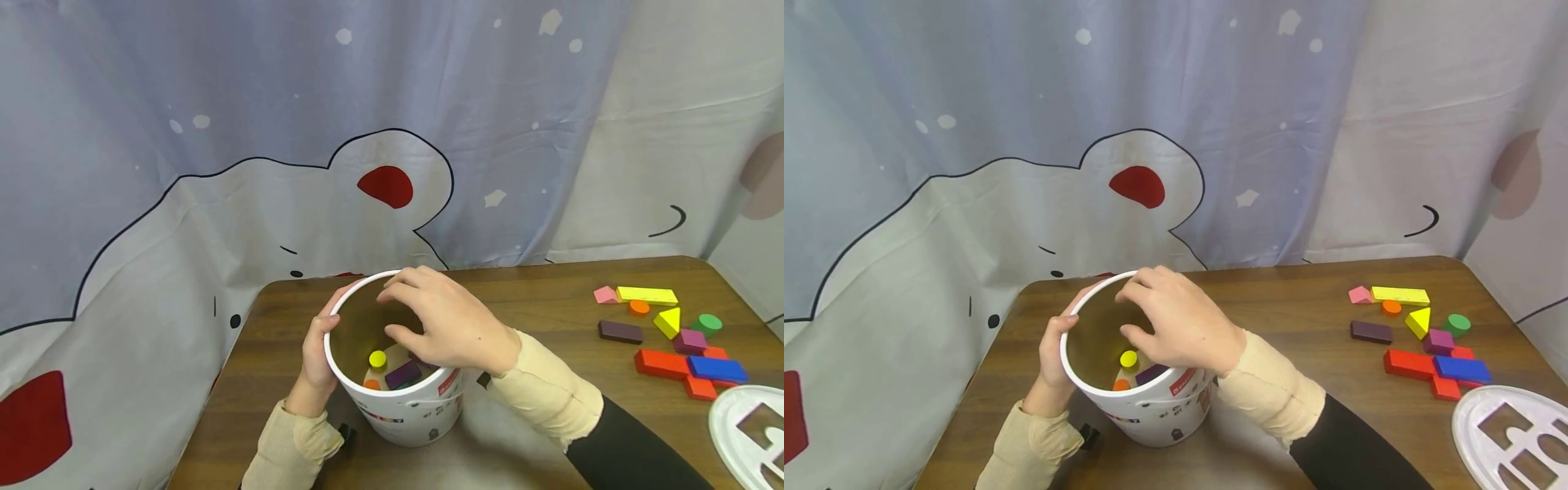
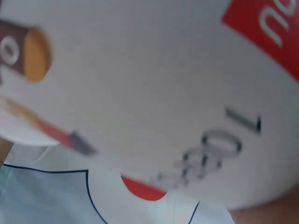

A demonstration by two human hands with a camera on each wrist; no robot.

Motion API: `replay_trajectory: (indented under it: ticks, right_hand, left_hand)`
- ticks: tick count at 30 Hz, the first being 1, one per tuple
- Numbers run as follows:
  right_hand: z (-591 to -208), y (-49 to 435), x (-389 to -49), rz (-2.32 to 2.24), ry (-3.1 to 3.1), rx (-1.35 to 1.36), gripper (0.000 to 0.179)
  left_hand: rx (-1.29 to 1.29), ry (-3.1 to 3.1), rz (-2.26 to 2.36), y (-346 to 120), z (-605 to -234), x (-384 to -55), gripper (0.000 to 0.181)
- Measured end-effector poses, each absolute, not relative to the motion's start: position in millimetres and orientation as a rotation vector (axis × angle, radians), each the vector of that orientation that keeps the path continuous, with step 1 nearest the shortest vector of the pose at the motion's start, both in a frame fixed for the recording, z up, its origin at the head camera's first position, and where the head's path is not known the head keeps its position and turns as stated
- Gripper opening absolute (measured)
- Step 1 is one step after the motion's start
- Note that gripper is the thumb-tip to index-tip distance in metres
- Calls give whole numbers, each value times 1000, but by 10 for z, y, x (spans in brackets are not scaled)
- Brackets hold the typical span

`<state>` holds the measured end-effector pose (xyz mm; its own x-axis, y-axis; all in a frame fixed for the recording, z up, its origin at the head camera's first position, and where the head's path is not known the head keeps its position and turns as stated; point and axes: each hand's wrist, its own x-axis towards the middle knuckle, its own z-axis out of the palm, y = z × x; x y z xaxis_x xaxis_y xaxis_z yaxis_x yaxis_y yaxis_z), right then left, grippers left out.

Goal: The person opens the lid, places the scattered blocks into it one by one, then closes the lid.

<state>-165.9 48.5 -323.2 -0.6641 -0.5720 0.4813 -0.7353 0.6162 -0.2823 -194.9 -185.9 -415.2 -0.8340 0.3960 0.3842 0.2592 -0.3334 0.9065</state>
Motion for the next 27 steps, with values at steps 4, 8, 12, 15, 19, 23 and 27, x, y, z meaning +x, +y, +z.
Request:
replay_trajectory:
  ticks: [4, 8, 12, 15, 19, 23, 27]
  right_hand:
    - [-3233, 610, -1673, 732, -2484, 1020, 31]
    - [-3236, 756, -1675, 768, -2464, 983, 32]
    - [-3245, 932, -1667, 794, -2407, 952, 35]
    - [-3283, 1098, -1672, 833, -2364, 920, 36]
    - [-3382, 1363, -1696, 853, -2369, 850, 35]
    - [-3538, 1643, -1737, 817, -2413, 765, 35]
    - [-3728, 1887, -1759, 780, -2452, 685, 36]
  left_hand:
    - [862, 1737, 2348, -1885, -4220, -1997, 66]
    - [875, 1734, 2361, -1859, -4160, -1946, 63]
    - [928, 1730, 2359, -1869, -4185, -1967, 63]
    - [940, 1715, 2363, -1887, -4243, -2009, 65]
    - [929, 1707, 2371, -1897, -4274, -2030, 66]
    - [889, 1701, 2376, -1907, -4289, -2041, 66]
    - [880, 1697, 2378, -1921, -4315, -2060, 67]
